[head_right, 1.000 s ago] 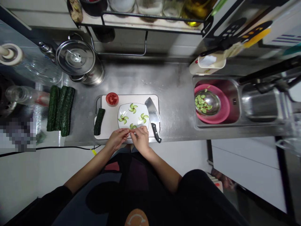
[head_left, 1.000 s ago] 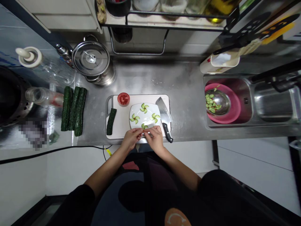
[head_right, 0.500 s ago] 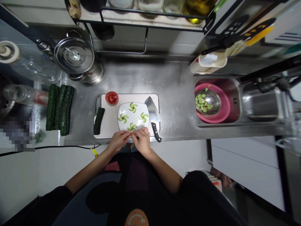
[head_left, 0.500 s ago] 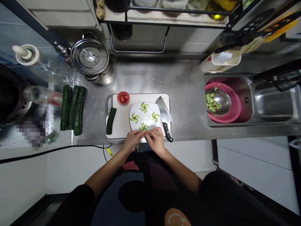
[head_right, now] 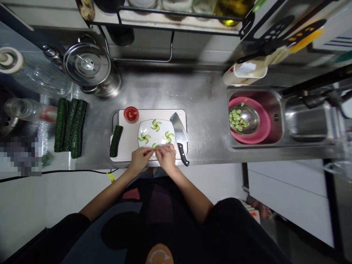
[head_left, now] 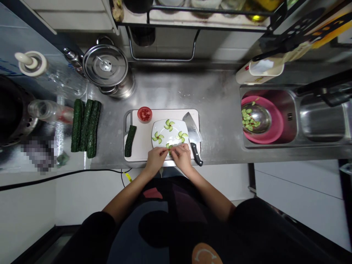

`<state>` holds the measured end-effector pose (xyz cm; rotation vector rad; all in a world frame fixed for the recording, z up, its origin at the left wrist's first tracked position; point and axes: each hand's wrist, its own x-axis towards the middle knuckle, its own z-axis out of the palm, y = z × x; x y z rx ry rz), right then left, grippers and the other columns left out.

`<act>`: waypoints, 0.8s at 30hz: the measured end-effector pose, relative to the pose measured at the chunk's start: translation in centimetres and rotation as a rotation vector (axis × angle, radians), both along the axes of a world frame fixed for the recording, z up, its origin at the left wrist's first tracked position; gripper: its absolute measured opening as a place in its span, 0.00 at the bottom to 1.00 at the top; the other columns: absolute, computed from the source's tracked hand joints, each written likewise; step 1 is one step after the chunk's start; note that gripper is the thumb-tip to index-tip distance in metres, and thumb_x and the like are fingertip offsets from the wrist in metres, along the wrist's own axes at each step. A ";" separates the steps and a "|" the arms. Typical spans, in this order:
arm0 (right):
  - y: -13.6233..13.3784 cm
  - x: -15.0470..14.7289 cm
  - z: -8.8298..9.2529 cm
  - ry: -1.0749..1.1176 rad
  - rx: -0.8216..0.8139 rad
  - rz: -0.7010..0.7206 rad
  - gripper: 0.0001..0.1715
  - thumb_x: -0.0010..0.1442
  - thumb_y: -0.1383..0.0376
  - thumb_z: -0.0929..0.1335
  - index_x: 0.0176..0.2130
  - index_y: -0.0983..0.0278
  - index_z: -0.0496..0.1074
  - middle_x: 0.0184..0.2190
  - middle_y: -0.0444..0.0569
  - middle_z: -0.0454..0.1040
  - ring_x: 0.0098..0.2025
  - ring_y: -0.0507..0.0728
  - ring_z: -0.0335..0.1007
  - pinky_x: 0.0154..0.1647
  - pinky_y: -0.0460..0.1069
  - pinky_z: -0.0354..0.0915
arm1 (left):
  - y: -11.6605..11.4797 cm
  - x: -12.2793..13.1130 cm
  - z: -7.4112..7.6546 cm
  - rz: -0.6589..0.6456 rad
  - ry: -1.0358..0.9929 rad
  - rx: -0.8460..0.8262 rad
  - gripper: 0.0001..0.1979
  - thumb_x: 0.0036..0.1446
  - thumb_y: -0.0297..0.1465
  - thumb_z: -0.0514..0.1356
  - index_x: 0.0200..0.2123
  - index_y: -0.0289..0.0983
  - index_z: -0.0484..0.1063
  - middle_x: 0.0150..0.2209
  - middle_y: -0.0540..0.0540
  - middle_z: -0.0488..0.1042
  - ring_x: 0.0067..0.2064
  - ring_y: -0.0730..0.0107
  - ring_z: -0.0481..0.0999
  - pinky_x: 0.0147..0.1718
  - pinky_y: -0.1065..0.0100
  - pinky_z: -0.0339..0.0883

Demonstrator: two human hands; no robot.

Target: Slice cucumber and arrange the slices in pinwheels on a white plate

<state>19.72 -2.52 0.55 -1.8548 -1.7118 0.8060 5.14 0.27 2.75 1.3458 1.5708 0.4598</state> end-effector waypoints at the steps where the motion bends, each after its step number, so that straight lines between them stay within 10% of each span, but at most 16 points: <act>1: 0.1 0.0 -0.1 -0.010 -0.006 0.002 0.09 0.60 0.65 0.66 0.31 0.60 0.76 0.29 0.48 0.76 0.38 0.59 0.62 0.41 0.53 0.58 | 0.1 0.0 -0.2 -0.049 0.038 0.043 0.06 0.52 0.27 0.61 0.31 0.40 0.80 0.33 0.47 0.80 0.37 0.67 0.76 0.41 0.67 0.67; 24: 0.7 0.1 0.0 -0.108 -0.165 0.035 0.10 0.60 0.67 0.66 0.35 0.59 0.78 0.34 0.48 0.78 0.43 0.60 0.62 0.39 0.52 0.53 | 0.6 0.7 -0.1 -0.334 0.372 0.049 0.10 0.61 0.29 0.57 0.40 0.39 0.79 0.39 0.45 0.78 0.43 0.66 0.75 0.42 0.68 0.66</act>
